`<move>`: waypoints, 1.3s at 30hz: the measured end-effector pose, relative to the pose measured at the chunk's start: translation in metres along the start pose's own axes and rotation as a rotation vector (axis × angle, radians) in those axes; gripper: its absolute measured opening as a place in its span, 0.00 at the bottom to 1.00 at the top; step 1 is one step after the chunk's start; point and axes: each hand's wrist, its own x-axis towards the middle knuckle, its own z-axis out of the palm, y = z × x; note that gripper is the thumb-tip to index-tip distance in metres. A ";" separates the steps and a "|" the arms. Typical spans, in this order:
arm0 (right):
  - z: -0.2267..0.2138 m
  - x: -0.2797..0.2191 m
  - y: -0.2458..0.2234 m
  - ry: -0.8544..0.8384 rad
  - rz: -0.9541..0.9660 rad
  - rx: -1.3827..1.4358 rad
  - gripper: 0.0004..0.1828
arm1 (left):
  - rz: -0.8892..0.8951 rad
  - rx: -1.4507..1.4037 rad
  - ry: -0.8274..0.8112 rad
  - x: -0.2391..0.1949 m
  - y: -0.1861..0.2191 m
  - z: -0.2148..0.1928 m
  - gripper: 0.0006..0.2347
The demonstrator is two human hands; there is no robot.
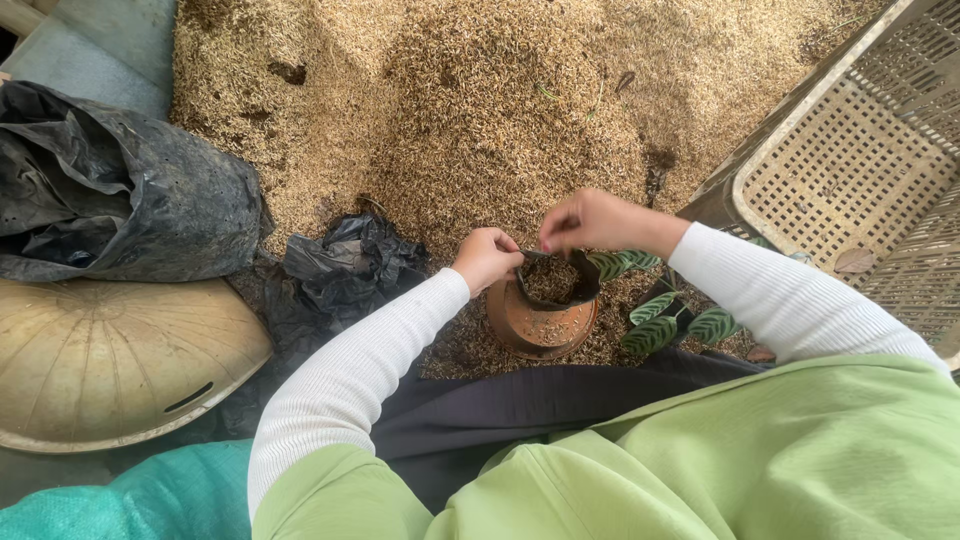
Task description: The person removes a plant from a black plastic nursery bag, places it into a terracotta pot, and fills the pot with wood chips from a nearby pile. The person repeats this process with a second plant, adjusting the leaves and packing the wood chips around the base.
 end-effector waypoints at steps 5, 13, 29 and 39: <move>0.043 -0.020 -0.006 0.011 -0.337 -0.554 0.10 | -0.033 -0.035 0.068 -0.010 0.012 0.007 0.04; -0.013 0.054 0.043 0.066 0.179 -0.136 0.13 | 0.508 0.730 0.065 -0.039 0.034 0.005 0.05; 0.052 0.149 0.163 0.396 0.330 -0.108 0.37 | 0.563 0.712 -0.041 -0.038 0.022 0.021 0.23; -0.022 0.018 0.022 -0.232 0.205 0.608 0.20 | 0.439 0.511 -0.088 -0.028 0.019 0.020 0.29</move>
